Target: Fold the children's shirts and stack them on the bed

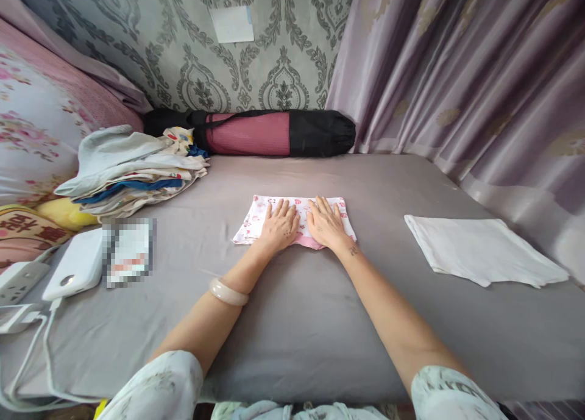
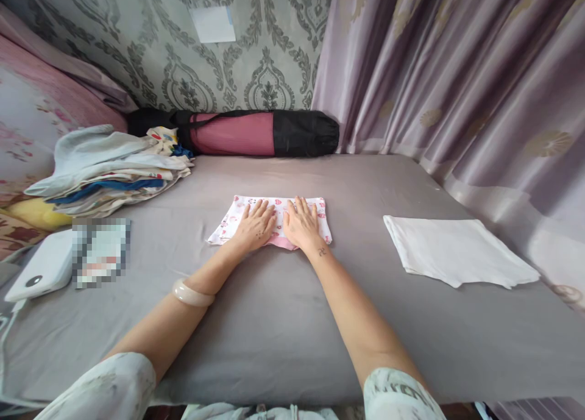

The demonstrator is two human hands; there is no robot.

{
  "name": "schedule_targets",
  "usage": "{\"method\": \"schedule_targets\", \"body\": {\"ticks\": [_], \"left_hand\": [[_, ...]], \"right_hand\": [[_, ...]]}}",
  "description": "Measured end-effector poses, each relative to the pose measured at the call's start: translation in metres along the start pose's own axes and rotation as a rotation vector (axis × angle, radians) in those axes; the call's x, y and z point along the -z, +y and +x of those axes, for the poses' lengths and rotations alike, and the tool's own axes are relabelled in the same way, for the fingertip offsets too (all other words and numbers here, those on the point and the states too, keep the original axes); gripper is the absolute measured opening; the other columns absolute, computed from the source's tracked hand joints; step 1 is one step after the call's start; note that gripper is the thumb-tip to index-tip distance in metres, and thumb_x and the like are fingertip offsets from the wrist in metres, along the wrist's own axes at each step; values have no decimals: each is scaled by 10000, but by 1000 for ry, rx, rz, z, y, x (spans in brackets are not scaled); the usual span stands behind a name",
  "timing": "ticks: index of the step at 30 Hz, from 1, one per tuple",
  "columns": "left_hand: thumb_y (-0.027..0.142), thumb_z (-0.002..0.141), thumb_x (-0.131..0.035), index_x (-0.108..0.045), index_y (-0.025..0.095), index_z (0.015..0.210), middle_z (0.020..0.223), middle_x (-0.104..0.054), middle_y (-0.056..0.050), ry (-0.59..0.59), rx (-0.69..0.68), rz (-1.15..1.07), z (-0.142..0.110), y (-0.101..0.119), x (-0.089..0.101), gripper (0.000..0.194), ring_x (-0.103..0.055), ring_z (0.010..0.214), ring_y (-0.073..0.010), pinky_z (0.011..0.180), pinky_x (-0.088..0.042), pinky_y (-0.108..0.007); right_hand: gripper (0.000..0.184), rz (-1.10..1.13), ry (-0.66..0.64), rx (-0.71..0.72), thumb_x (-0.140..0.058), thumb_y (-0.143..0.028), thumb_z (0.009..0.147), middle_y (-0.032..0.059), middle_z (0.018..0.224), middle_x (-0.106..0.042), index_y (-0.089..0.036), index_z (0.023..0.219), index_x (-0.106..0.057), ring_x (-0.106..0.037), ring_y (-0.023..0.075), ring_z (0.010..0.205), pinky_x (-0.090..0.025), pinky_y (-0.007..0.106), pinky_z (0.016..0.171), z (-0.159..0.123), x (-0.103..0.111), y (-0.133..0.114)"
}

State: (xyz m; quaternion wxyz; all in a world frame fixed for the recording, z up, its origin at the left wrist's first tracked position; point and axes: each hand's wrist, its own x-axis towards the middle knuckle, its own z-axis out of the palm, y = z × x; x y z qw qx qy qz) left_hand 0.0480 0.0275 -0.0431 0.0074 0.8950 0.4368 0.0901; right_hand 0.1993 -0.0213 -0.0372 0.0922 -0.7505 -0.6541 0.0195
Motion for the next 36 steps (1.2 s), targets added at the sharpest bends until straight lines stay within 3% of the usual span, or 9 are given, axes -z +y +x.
{"method": "schedule_targets", "body": {"ticks": [6, 13, 20, 26, 36], "left_hand": [[360, 990, -234, -401, 123, 1433, 1531, -346, -141, -44, -23, 18, -1, 5, -13, 529, -255, 1441, -277, 1171, -175, -489], [365, 991, -224, -402, 88, 1429, 1522, -354, -165, -42, -32, 4, -1, 4, -10, 548, -282, 1427, -296, 1162, -190, -494], [292, 978, -235, -399, 100, 1432, 1518, -372, -138, 129, 29, 2, 3, 1, -3, 519, -251, 1442, -265, 1183, -137, -478], [316, 980, -212, -410, 86, 1426, 1512, -375, -155, -53, 72, -20, 7, -3, -8, 540, -303, 1420, -281, 1162, -190, -492], [311, 974, -226, -423, 84, 1414, 1511, -376, -159, -34, 66, -26, 7, -4, -10, 533, -315, 1411, -284, 1153, -201, -491]], "right_hand": [[552, 1, -28, -19, -198, -315, 986, 119, 1562, -287, -112, 1471, -368, -198, 249, 1450, -79, 480, 1171, 0, -13, -1], [549, 2, -47, -24, -204, -317, 985, 122, 1556, -302, -110, 1463, -379, -203, 248, 1447, -94, 477, 1166, -1, -7, -2], [557, 22, -64, 6, -213, -299, 979, 138, 1569, -263, -96, 1485, -327, -183, 258, 1454, -93, 486, 1168, 5, 8, -19], [557, 32, -65, 20, -200, -317, 980, 127, 1568, -270, -124, 1485, -335, -219, 261, 1442, -128, 491, 1157, 6, -7, -31], [560, 21, -71, 18, -208, -308, 973, 131, 1566, -274, -115, 1481, -343, -226, 266, 1438, -138, 496, 1151, 5, -8, -31]]}}
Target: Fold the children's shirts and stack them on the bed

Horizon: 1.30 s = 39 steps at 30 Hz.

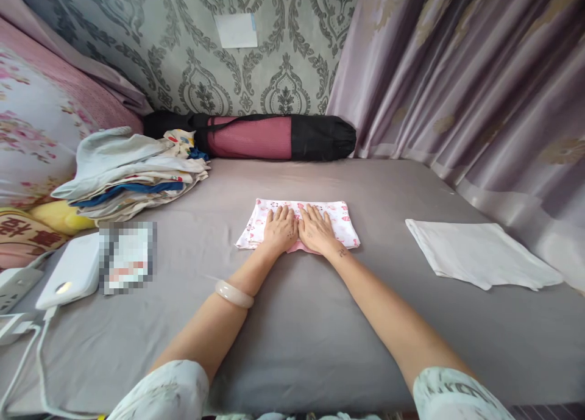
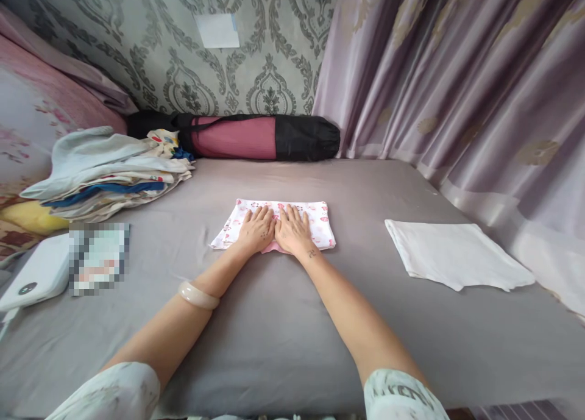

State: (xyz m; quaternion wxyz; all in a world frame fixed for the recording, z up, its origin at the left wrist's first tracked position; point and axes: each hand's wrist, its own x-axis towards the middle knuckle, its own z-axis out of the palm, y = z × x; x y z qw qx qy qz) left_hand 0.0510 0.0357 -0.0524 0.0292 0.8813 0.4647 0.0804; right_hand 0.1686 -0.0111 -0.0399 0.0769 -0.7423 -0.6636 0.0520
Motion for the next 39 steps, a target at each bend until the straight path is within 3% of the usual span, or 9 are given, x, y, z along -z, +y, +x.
{"method": "schedule_targets", "body": {"ticks": [3, 8, 13, 19, 23, 27, 32, 39], "left_hand": [[290, 968, -243, -435, 82, 1402, 1494, -407, -155, 12, -10, 13, 0, -3, 5, 519, -338, 1398, -277, 1147, -228, -478], [288, 968, -264, -443, 109, 1397, 1484, -421, -156, 150, 52, 56, 1, -21, 10, 498, -301, 1419, -278, 1171, -159, -490], [393, 978, -269, -427, 124, 1408, 1489, -409, -167, 56, 141, 15, 2, -34, 5, 531, -315, 1407, -306, 1132, -242, -523], [372, 977, -300, -462, 112, 1368, 1489, -406, -170, 21, 158, -67, 4, -34, 10, 497, -318, 1403, -306, 1132, -235, -523], [319, 996, -248, -553, 175, 1245, 1304, -601, -115, 200, 242, -248, 7, -44, 19, 419, -497, 1267, -236, 1090, -323, -422], [336, 1003, -213, -626, 186, 1069, 1055, -697, -98, 388, 376, -468, 7, -59, 27, 444, -625, 1031, -220, 929, -442, -340], [356, 991, -255, -651, 183, 976, 1005, -705, -102, 415, 485, -695, 5, -66, 29, 432, -631, 998, -223, 865, -456, -301], [382, 972, -304, -661, 170, 917, 961, -712, -112, 449, 491, -815, 8, -68, 24, 418, -628, 1018, -243, 915, -434, -330]], "right_hand": [[563, 15, -36, -5, -210, -303, 971, 144, 1564, -271, -98, 1476, -349, -223, 277, 1439, -145, 512, 1149, 3, 5, -2], [576, 43, -8, 21, -194, -327, 982, 135, 1576, -242, -79, 1489, -308, -172, 256, 1456, -124, 483, 1164, 16, 6, -11], [600, 44, -30, 34, -184, -363, 986, 132, 1581, -222, -63, 1496, -283, -166, 247, 1458, -104, 491, 1167, 27, -8, -15], [595, 35, -39, 35, -186, -362, 986, 131, 1583, -218, -75, 1498, -283, -167, 245, 1458, -102, 488, 1168, 28, -9, -13], [607, 68, -54, 24, -161, -375, 990, 141, 1588, -195, -64, 1498, -277, -140, 256, 1464, -89, 492, 1169, 31, -4, -22], [636, 83, -48, 10, -139, -390, 987, 152, 1589, -181, -32, 1503, -245, -115, 256, 1468, -67, 474, 1174, 37, -9, -36], [636, 51, -12, 9, -158, -386, 983, 169, 1579, -209, -22, 1493, -264, -134, 268, 1462, -72, 488, 1167, 38, -20, -41], [614, 48, -44, -8, -179, -382, 986, 160, 1583, -205, -54, 1497, -273, -135, 279, 1458, -77, 503, 1160, 39, -14, -42]]}}
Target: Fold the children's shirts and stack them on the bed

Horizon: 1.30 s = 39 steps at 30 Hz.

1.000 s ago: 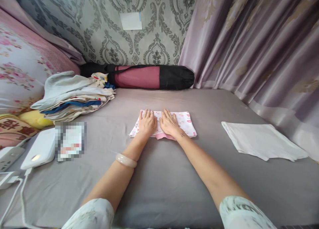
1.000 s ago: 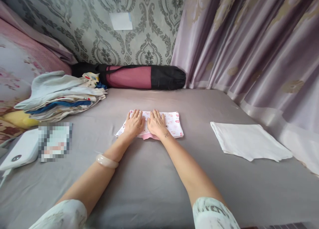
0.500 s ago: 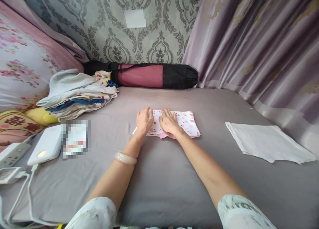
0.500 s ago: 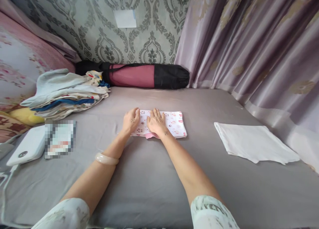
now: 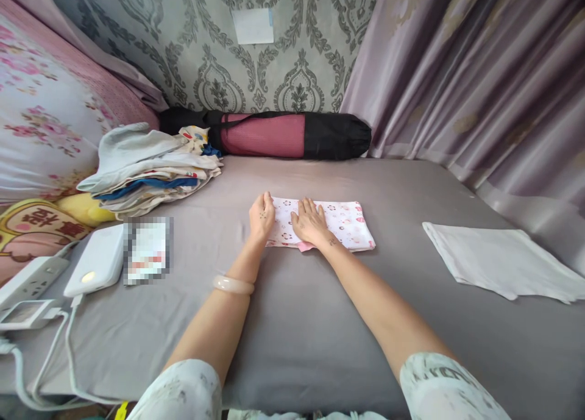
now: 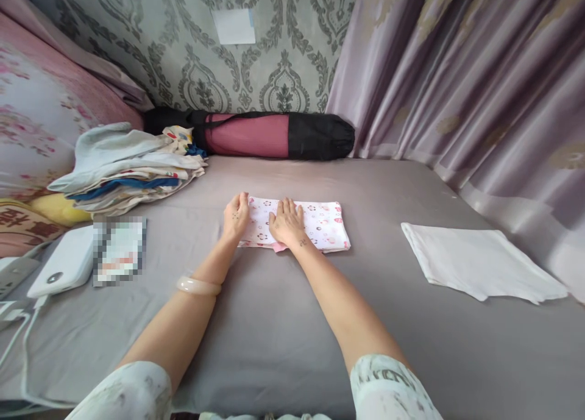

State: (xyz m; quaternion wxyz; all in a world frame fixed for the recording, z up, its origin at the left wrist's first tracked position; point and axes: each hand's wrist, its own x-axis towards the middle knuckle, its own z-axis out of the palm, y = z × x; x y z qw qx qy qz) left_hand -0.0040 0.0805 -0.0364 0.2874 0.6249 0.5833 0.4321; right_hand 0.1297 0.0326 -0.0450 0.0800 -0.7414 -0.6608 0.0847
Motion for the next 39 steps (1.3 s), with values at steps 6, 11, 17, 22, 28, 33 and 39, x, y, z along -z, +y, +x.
{"method": "schedule_targets", "body": {"ticks": [6, 11, 17, 22, 28, 33, 39], "left_hand": [[417, 958, -322, -675, 162, 959, 1049, -714, -111, 57, -31, -151, 5, -7, 1, 435, -624, 1070, -229, 968, -427, -336], [455, 960, -318, -670, 147, 1031, 1147, -690, -132, 122, 0, -270, 8, -10, 1, 473, -618, 1115, -226, 988, -429, -344], [471, 956, -330, -673, 149, 1018, 1127, -694, -133, 157, 30, -349, 14, -21, -2, 474, -634, 1090, -228, 980, -448, -361], [470, 957, -323, -675, 146, 993, 1091, -702, -133, 192, 17, -371, 17, -26, -3, 480, -639, 1076, -229, 981, -451, -370], [469, 956, -320, -671, 148, 982, 1064, -710, -135, 243, 38, -384, 21, -29, -2, 476, -643, 1072, -231, 982, -458, -371], [456, 956, -316, -666, 153, 970, 1059, -711, -131, 240, 48, -382, 23, -29, -1, 463, -647, 1062, -225, 974, -463, -362], [462, 951, -316, -662, 149, 961, 1067, -706, -139, 215, 26, -363, 21, -28, -2, 467, -643, 1070, -232, 971, -461, -368]], "right_hand": [[577, 49, 23, 28, -173, -466, 985, 80, 1599, -191, -239, 1497, -316, -120, 375, 1442, -88, 668, 1090, -4, 4, -21], [588, 10, 18, 16, -141, -470, 982, 81, 1588, -228, -242, 1493, -323, -105, 377, 1440, -72, 695, 1069, -5, -4, -28], [595, -1, -7, 16, -128, -466, 980, 83, 1590, -220, -240, 1498, -315, -102, 381, 1441, -67, 705, 1063, -2, -5, -25], [586, 34, 0, 44, -178, -431, 981, 117, 1584, -226, -184, 1487, -338, -145, 352, 1442, -79, 666, 1094, 3, 4, -39], [587, 57, -26, 153, -174, -369, 982, 87, 1594, -199, -125, 1503, -290, -129, 257, 1463, -73, 562, 1152, 14, -3, -66], [589, 48, -36, 143, -200, -381, 970, 56, 1584, -234, -146, 1499, -311, -169, 252, 1452, -99, 550, 1154, 18, -12, -68], [577, 84, 12, 157, -209, -379, 972, 80, 1570, -278, -142, 1481, -344, -197, 276, 1441, -109, 556, 1148, 13, -11, -69]]}}
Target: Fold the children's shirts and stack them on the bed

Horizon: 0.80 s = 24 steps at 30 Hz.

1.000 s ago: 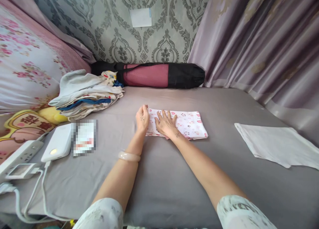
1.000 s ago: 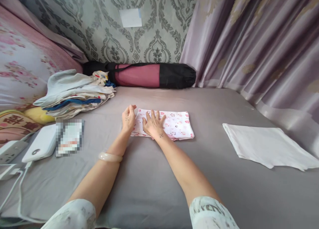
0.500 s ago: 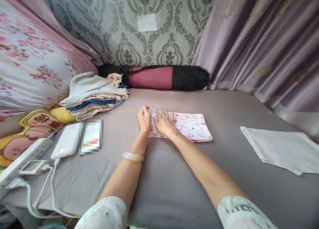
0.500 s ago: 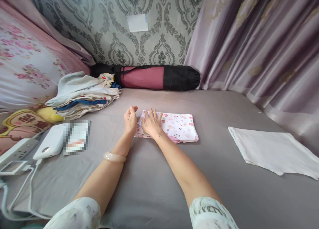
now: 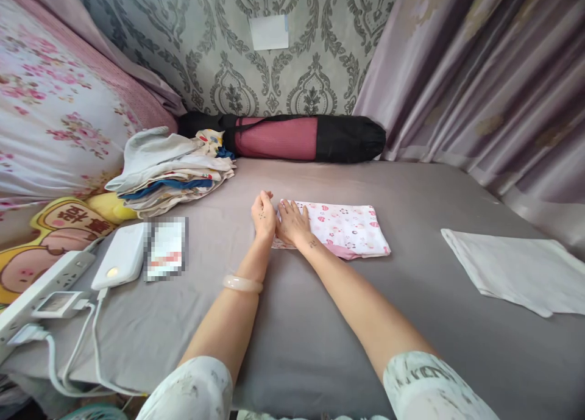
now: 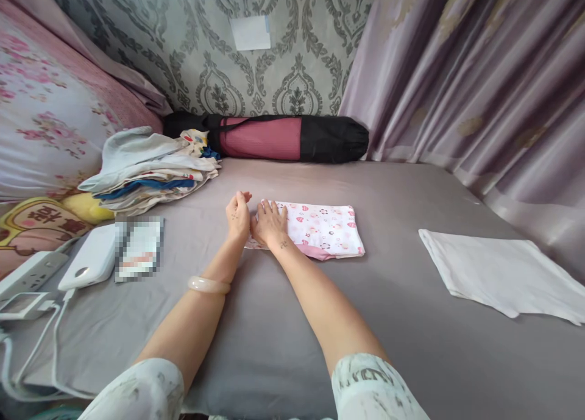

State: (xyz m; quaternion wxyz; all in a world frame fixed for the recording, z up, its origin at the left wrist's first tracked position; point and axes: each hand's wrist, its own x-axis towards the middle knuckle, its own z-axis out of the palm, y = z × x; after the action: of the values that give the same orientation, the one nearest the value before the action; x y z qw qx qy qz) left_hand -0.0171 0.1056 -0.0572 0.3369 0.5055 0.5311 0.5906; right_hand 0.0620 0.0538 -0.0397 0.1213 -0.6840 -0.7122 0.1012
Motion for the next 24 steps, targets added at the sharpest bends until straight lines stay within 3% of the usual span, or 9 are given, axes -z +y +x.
{"method": "schedule_targets", "body": {"ticks": [7, 12, 19, 24], "left_hand": [[408, 944, -359, -654, 170, 933, 1043, -709, -112, -48, -76, 106, -8, 9, 0, 380, -641, 1040, -214, 943, -457, -335], [383, 944, -383, -649, 192, 942, 1004, -712, -87, -85, -103, 158, -11, 12, -3, 328, -638, 1011, -211, 927, -451, -322], [344, 946, -386, -656, 178, 977, 983, -710, -91, -120, -135, 231, -15, 15, -3, 319, -637, 974, -214, 898, -446, -316], [340, 940, -394, -655, 177, 1023, 1001, -705, -91, -164, -172, 294, -19, 17, -3, 319, -634, 934, -214, 872, -453, -319]], "right_hand": [[576, 9, 91, -44, -161, -436, 995, 108, 1580, -243, -182, 1481, -335, -174, 281, 1448, -117, 551, 1141, -20, 25, 29], [601, -88, -15, -51, -182, -484, 988, 103, 1593, -206, -202, 1507, -293, -120, 303, 1460, -76, 564, 1140, -40, 28, 55], [606, -98, -6, -65, -194, -498, 982, 96, 1593, -209, -211, 1506, -294, -125, 290, 1460, -60, 562, 1141, -41, 12, 57], [592, -12, -53, -63, -182, -472, 985, 80, 1598, -198, -220, 1510, -283, -122, 267, 1465, -57, 546, 1150, -40, 22, 59]]}}
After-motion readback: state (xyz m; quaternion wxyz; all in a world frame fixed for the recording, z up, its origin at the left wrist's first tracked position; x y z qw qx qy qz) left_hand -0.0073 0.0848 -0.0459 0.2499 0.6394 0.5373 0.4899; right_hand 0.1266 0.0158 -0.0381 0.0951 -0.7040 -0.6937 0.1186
